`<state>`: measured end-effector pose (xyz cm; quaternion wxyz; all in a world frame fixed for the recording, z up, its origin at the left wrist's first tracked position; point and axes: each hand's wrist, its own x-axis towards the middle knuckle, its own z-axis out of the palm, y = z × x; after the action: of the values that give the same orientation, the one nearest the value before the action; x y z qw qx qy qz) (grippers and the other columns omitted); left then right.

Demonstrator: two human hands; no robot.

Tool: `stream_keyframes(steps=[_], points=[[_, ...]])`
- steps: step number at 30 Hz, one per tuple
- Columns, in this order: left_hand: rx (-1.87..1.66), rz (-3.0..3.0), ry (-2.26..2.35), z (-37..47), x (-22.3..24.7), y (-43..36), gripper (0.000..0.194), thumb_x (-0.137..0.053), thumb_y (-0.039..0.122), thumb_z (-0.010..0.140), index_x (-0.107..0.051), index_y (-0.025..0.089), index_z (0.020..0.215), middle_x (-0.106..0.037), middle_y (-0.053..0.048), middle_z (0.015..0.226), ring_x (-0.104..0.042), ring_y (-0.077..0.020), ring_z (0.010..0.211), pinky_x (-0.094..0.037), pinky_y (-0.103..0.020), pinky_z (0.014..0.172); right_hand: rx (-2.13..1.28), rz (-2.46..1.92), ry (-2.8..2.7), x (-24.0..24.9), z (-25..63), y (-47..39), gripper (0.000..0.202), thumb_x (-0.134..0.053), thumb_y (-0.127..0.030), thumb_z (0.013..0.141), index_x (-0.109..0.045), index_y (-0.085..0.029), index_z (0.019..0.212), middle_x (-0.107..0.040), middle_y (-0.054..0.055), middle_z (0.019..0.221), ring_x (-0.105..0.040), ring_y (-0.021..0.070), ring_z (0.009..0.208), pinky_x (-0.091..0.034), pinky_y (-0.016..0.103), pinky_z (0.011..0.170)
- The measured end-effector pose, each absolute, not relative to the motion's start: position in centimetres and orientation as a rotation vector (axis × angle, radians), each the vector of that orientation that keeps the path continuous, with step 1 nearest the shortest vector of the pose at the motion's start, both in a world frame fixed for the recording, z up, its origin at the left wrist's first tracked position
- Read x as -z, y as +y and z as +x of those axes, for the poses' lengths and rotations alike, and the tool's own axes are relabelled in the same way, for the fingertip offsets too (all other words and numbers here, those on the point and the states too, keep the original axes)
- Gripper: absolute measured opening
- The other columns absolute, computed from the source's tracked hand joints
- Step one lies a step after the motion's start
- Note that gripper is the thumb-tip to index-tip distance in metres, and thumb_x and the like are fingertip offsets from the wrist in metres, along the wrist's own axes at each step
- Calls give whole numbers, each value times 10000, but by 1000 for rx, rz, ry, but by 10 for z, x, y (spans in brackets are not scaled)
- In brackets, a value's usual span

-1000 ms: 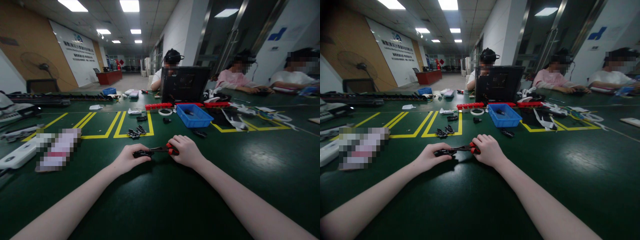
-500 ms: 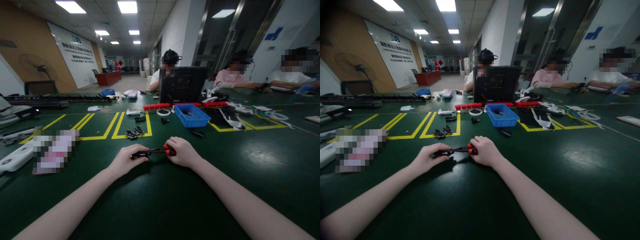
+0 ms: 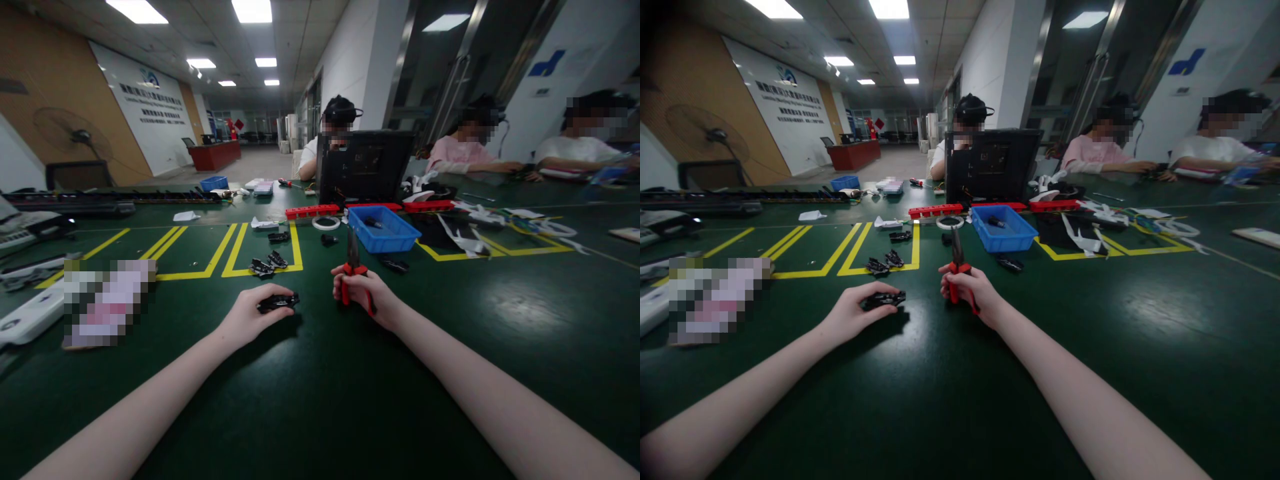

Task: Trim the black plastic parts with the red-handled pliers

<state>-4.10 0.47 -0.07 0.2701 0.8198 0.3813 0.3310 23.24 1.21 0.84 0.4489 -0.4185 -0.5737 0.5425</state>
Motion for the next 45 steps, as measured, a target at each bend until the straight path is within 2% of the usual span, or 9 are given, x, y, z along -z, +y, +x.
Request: stream_keyframes(steps=[4, 10, 18, 21, 25, 30, 34, 39, 45], points=[[-824, 2211, 977, -39, -1, 4, 295, -659, 342, 850, -656, 209, 1114, -686, -60, 1097, -643, -225, 996, -513, -389, 886, -1605, -1007, -1339, -10, 236, 14, 373, -362, -327, 871, -556, -177, 1152, -646, 109, 998, -634, 230, 906, -492, 427, 858], [-794, 2175, 977, -38, -6, 1, 280, -660, 325, 841, -662, 195, 1089, -690, -63, 1086, -641, -225, 990, -503, -398, 892, -1681, -1013, -1344, -8, 260, 32, 591, -149, -514, 937, -515, -189, 1268, -641, 127, 1101, -612, 249, 1036, -468, 468, 877], [-801, 2152, 963, -38, -5, 2, 267, -675, 299, 837, -667, 201, 1085, -696, -50, 1074, -647, -212, 980, -505, -375, 883, -1610, -1018, -1414, -8, 264, 34, 702, -150, -633, 910, -535, -157, 1254, -656, 151, 1099, -619, 279, 1046, -478, 486, 878], [-804, 2140, 966, -38, -5, 3, 266, -684, 294, 831, -668, 201, 1080, -700, -43, 1063, -654, -204, 964, -507, -356, 876, -1628, -1017, -1357, -10, 258, 33, 619, -256, -614, 905, -576, -163, 1184, -662, 140, 1078, -640, 275, 1008, -510, 467, 850], [-804, 2127, 976, -38, -5, 4, 263, -671, 295, 837, -668, 194, 1079, -696, -54, 1071, -651, -212, 975, -505, -370, 881, -1630, -1095, -1372, -16, 252, 28, 338, -586, -450, 844, -646, -150, 988, -692, 108, 939, -680, 243, 892, -545, 396, 805], [-800, 2134, 972, -39, -5, 4, 266, -667, 310, 842, -666, 203, 1086, -694, -51, 1074, -646, -218, 983, -503, -384, 887, -1665, -1240, -1674, -23, 257, 21, 355, -708, -465, 758, -651, -151, 913, -712, 74, 823, -668, 165, 645, -530, 272, 584], [-817, 2132, 977, -39, -5, 3, 267, -658, 316, 853, -659, 209, 1099, -691, -45, 1082, -642, -216, 994, -504, -390, 896, -1364, -1409, -1977, -22, 258, 21, 354, -638, -513, 794, -680, -167, 855, -647, 3, 619, -457, 73, 393, -326, 210, 384], [-854, 2164, 1031, -40, -4, 5, 270, -663, 315, 848, -658, 210, 1096, -691, -47, 1084, -642, -224, 998, -506, -392, 893, -698, -1408, -2298, -22, 248, 16, 315, -556, -482, 862, -716, -222, 938, -681, 22, 783, -599, 152, 684, -416, 253, 578], [-918, 2194, 1093, -40, 1, 7, 266, -683, 308, 835, -657, 206, 1079, -688, -49, 1092, -634, -223, 1018, -494, -394, 926, -167, -1399, -2526, -23, 240, 6, 481, -544, -585, 839, -653, -230, 1144, -628, 83, 1063, -605, 222, 892, -452, 318, 732]])
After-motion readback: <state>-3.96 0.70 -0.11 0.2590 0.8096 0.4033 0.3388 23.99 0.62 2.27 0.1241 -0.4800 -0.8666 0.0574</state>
